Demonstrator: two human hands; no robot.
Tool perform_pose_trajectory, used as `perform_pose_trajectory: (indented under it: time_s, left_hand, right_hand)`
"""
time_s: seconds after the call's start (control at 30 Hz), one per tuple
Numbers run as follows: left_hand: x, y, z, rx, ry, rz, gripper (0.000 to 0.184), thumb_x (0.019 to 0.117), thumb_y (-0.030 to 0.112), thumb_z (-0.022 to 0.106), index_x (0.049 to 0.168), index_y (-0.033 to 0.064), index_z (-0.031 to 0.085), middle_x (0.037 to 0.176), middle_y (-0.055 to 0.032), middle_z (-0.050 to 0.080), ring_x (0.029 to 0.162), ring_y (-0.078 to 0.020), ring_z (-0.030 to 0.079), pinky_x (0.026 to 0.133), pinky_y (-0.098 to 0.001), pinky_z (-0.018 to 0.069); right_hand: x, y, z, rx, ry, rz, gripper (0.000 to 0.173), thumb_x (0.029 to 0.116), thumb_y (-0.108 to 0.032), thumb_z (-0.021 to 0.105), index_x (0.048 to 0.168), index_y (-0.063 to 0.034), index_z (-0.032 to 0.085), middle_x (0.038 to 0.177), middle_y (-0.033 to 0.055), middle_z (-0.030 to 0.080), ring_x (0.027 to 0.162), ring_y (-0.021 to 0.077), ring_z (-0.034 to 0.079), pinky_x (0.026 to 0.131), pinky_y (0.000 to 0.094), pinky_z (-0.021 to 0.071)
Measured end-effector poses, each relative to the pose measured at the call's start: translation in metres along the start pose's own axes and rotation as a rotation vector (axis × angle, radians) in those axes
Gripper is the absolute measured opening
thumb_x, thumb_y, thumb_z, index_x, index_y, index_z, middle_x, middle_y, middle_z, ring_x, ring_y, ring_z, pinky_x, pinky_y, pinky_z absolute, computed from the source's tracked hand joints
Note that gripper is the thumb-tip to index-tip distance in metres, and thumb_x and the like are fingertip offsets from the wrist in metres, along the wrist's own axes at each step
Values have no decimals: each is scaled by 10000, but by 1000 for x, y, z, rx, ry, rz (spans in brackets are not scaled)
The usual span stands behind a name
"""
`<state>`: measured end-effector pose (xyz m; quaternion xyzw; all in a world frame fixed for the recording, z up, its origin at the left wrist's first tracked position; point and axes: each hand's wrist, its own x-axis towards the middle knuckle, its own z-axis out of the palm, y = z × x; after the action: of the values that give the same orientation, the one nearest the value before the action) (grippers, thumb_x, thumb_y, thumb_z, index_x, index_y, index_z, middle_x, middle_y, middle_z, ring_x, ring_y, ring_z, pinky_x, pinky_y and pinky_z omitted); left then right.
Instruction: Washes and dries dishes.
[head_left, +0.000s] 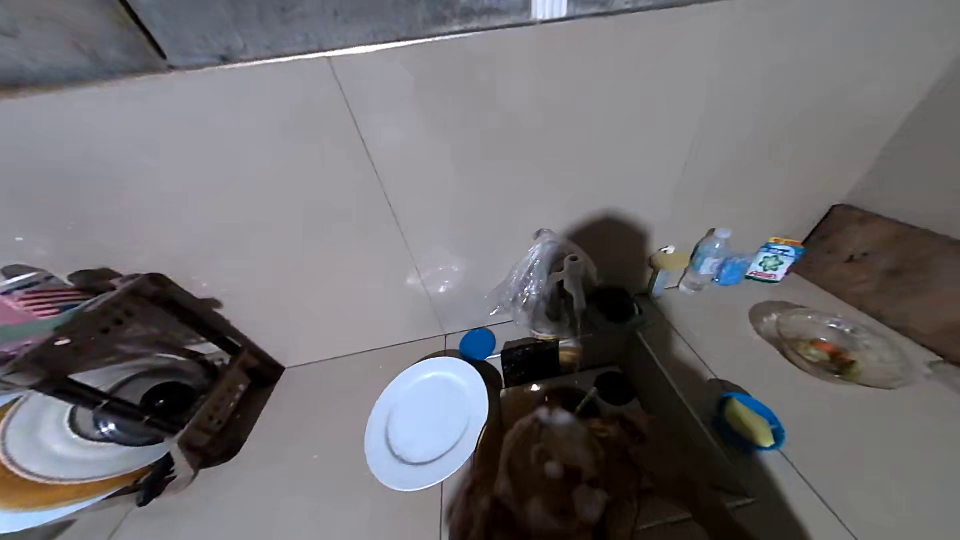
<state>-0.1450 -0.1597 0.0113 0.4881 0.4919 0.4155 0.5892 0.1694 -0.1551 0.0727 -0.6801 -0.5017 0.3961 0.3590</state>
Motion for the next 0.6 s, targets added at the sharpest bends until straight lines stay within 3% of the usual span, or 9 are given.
perform_pose_trajectory:
  time_s: [0.1,0.2,0.27,0.37,0.47,0.5,0.57,0.6]
  left_hand:
    - [51,9,49,-123,-8,-21,433,1066,99,416,1476,-28,356,1148,-176,654,886,-206,704,763,-397,615]
    - [85,14,88,-281,-20,-101,415,1084,81,376,1486,-9,323,993,-185,679,786,-265,718,687,-442,626]
    - [100,14,104,-309,-11,-118,424,1082,57,390,1496,-1,321,1019,-207,674,812,-286,719,710,-469,622]
    - [110,14,117,-246,39,-101,427,1069,36,414,1487,6,337,1041,-219,663,827,-287,711,707,-473,614]
    - [110,28,114,-123,115,-62,424,1060,38,456,1477,17,381,1079,-231,669,836,-304,715,689,-480,615]
    - [109,34,108,-60,110,-36,441,1060,50,455,1493,24,373,1103,-232,664,849,-308,711,693,-481,610]
    - [105,49,93,70,94,14,442,1064,85,445,1498,36,375,1090,-202,669,825,-273,710,671,-446,613]
    - [104,58,87,129,98,36,444,1061,86,449,1496,31,377,1051,-189,674,784,-246,703,644,-418,605]
  right_hand:
    - [36,9,-36,-71,141,-64,341,1040,-224,563,1273,7,655,1180,181,697,1053,239,684,951,414,551]
    - [64,22,-61,-109,227,-76,318,1041,-232,552,1250,-19,661,1088,166,695,968,255,681,879,450,564]
    - [70,12,-73,-129,242,-34,311,1048,-192,534,1255,12,647,1084,199,684,975,289,671,894,464,547]
    - [76,0,-82,-214,202,16,337,1073,-185,505,1317,22,611,1176,243,670,1092,355,657,995,502,503]
    - [91,15,-76,-240,179,-37,339,1053,-205,541,1304,9,618,1171,226,671,1087,340,657,986,501,519]
    - [91,14,-71,-261,156,-54,357,1049,-191,536,1344,3,594,1210,228,661,1106,337,655,990,490,522]
    - [79,-12,-57,-219,64,-32,425,1063,-127,477,1461,21,495,1407,249,571,1268,335,585,1089,450,453]
    - [75,-22,-44,-28,51,42,426,1089,-118,411,1490,19,448,1440,226,542,1277,296,568,1086,414,447]
